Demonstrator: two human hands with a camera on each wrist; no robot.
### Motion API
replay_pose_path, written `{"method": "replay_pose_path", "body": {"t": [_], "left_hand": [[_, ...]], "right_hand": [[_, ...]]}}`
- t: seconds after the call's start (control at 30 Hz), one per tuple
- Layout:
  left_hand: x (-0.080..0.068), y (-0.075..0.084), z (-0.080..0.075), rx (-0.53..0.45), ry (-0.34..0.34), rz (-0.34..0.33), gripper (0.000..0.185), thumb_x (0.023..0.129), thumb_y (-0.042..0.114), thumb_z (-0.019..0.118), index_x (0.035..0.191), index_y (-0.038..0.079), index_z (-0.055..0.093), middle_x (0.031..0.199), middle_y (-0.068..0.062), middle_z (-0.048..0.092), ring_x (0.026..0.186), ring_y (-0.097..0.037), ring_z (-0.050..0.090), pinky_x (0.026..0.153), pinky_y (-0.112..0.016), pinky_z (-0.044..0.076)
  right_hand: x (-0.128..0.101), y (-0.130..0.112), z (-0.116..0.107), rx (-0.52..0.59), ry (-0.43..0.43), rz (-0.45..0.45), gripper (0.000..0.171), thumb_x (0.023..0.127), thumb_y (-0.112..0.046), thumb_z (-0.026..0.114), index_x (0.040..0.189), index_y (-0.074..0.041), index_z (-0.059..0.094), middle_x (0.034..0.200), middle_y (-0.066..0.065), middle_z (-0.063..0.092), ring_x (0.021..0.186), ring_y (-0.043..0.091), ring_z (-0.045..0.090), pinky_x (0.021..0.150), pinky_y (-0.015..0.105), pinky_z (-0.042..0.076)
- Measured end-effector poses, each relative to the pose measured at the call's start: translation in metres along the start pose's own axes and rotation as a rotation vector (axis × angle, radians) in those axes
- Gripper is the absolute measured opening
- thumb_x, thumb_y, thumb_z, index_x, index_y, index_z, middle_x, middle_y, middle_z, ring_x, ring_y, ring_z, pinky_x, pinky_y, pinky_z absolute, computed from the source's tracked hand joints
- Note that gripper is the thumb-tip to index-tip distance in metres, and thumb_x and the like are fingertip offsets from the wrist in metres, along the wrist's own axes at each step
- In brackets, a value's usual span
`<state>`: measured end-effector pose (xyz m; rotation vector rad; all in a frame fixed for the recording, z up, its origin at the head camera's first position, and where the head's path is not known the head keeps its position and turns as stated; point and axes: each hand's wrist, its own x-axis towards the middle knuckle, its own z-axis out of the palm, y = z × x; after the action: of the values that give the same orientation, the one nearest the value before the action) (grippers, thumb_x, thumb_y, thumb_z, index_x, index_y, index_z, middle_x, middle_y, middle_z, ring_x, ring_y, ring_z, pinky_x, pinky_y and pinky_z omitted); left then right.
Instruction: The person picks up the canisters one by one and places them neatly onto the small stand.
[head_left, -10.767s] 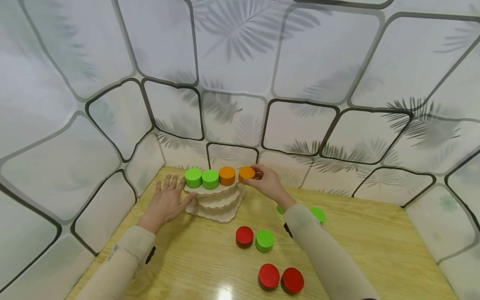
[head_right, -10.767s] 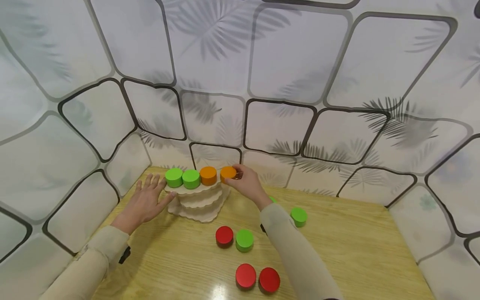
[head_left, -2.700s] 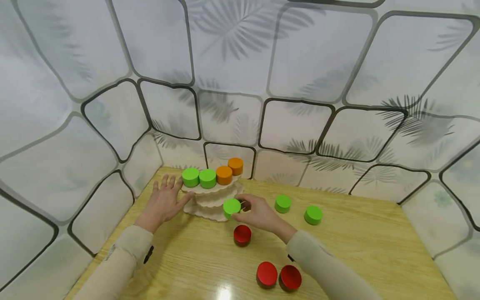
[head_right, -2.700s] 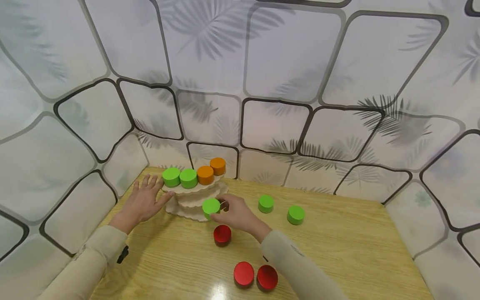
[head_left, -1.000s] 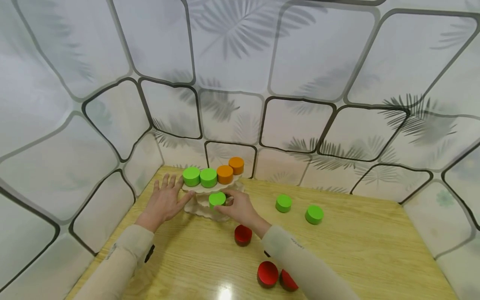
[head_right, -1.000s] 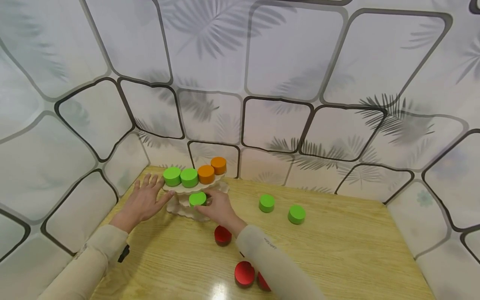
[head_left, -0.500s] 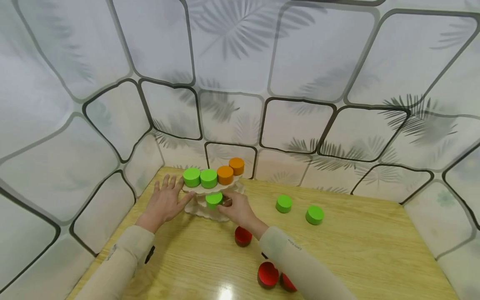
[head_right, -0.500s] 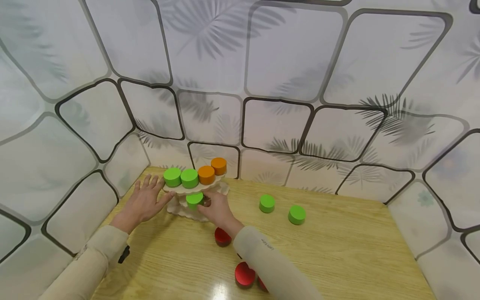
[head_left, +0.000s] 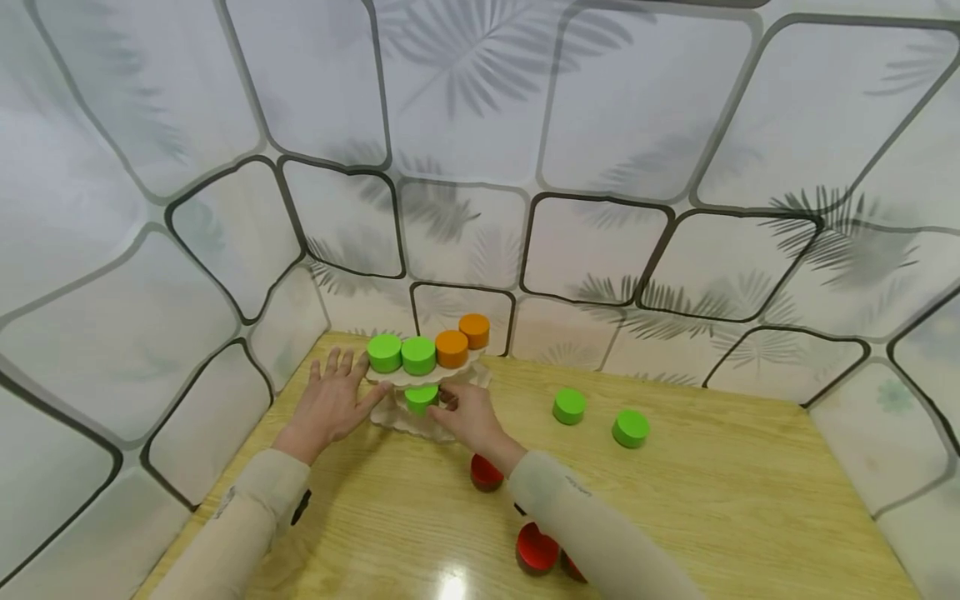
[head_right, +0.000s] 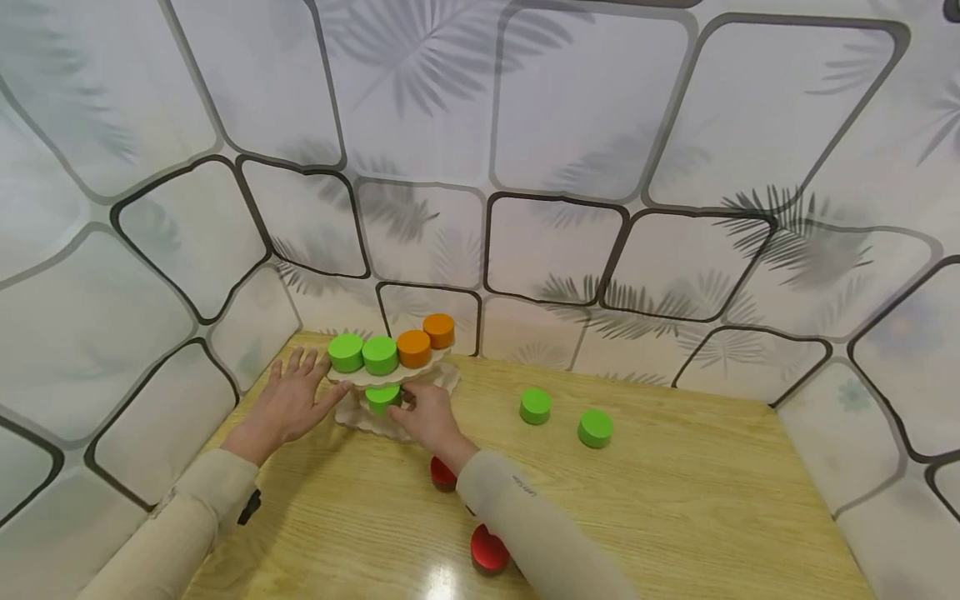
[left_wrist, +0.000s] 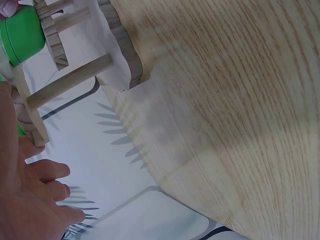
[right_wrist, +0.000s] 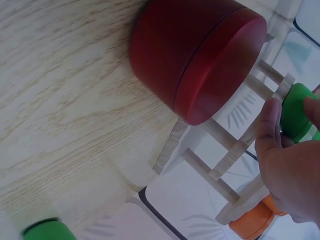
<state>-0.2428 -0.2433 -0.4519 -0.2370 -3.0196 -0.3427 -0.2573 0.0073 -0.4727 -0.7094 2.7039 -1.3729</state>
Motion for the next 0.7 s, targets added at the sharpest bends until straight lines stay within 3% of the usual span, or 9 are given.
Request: {"method": "replay_pose_path", "body": {"t": [0.7], "left_hand": [[0.0015,-0.0013,0.0012,0.003,-0.021,-0.003,0.086,0.109,0.064,0.037,0.163,-0.002,0.033,0.166,-0.035,0.029,0.158,-0.055,0.018,0.125,-0.075,0.015]], "right_hand": [[0.0028,-0.0066,0.0102,-0.048,0.106,-0.020,0.014,0.094,-0.014,0.079,0.104,-0.004,0.080,0.094,0.009,0.078,0.080,0.012,0.065,0.071,0.022,0.056]]}}
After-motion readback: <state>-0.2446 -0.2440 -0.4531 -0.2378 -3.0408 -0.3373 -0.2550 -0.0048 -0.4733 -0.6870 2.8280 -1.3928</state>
